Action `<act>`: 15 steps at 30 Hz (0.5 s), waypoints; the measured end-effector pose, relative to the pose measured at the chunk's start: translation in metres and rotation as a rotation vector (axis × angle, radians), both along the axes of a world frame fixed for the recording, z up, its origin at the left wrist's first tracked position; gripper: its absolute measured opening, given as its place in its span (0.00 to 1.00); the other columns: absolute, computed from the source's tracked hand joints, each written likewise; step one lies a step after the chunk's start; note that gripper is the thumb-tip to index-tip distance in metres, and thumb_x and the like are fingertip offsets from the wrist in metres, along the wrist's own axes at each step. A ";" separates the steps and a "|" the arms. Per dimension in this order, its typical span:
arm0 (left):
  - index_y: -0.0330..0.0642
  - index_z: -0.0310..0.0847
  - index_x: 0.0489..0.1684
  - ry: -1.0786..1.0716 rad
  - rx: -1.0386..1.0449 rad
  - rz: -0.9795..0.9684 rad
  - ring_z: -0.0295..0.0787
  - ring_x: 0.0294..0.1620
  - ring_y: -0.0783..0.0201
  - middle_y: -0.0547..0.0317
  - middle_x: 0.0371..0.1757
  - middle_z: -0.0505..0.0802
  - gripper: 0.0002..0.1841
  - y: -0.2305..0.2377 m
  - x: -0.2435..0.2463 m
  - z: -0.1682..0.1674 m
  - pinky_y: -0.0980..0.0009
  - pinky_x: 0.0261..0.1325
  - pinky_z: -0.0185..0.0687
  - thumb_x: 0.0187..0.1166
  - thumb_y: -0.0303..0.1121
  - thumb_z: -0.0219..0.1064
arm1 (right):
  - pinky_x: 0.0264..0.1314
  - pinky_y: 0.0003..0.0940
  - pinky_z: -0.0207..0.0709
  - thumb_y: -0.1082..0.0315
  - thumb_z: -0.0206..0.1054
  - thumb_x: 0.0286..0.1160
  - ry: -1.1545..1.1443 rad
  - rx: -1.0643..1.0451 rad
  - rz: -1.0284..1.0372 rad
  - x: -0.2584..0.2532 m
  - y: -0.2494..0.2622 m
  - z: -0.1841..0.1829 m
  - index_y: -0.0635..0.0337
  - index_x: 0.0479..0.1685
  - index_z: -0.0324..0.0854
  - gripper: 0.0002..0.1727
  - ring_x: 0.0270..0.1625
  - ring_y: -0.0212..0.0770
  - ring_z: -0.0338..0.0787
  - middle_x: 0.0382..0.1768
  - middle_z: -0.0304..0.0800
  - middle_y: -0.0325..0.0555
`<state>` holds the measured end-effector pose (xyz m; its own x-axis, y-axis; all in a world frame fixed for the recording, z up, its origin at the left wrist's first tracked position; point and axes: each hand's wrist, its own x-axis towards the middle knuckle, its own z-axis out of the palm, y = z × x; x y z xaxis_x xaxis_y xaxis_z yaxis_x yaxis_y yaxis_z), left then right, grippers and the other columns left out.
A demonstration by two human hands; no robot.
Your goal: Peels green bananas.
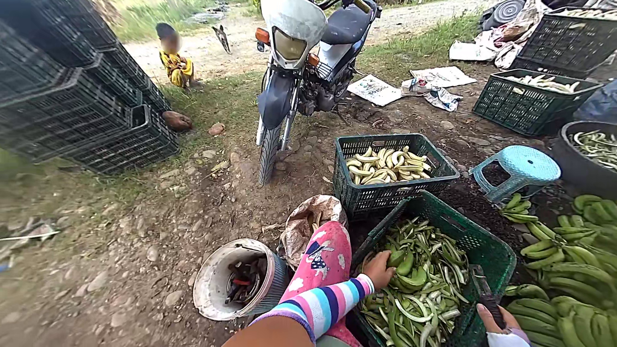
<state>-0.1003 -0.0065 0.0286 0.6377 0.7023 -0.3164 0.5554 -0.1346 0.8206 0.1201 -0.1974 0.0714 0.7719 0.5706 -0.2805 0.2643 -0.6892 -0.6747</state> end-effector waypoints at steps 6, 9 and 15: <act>0.29 0.59 0.86 0.039 -0.216 -0.057 0.76 0.79 0.38 0.28 0.78 0.77 0.30 -0.019 0.019 -0.034 0.43 0.82 0.68 0.87 0.31 0.61 | 0.84 0.56 0.64 0.52 0.64 0.85 -0.012 -0.098 0.001 -0.001 0.000 0.000 0.67 0.80 0.73 0.32 0.79 0.60 0.78 0.74 0.80 0.69; 0.31 0.58 0.86 0.015 -0.269 0.271 0.77 0.78 0.38 0.29 0.77 0.78 0.29 0.001 0.019 -0.027 0.44 0.81 0.70 0.88 0.31 0.60 | 0.85 0.56 0.64 0.53 0.65 0.85 -0.019 -0.114 -0.029 -0.001 -0.002 -0.001 0.67 0.80 0.73 0.32 0.80 0.60 0.78 0.74 0.80 0.69; 0.33 0.61 0.85 -0.063 -0.161 0.289 0.73 0.82 0.41 0.32 0.83 0.73 0.29 0.007 0.010 -0.020 0.47 0.84 0.68 0.86 0.30 0.62 | 0.83 0.55 0.66 0.49 0.64 0.84 -0.056 -0.128 -0.022 0.001 0.007 -0.007 0.63 0.79 0.75 0.32 0.78 0.57 0.80 0.72 0.83 0.65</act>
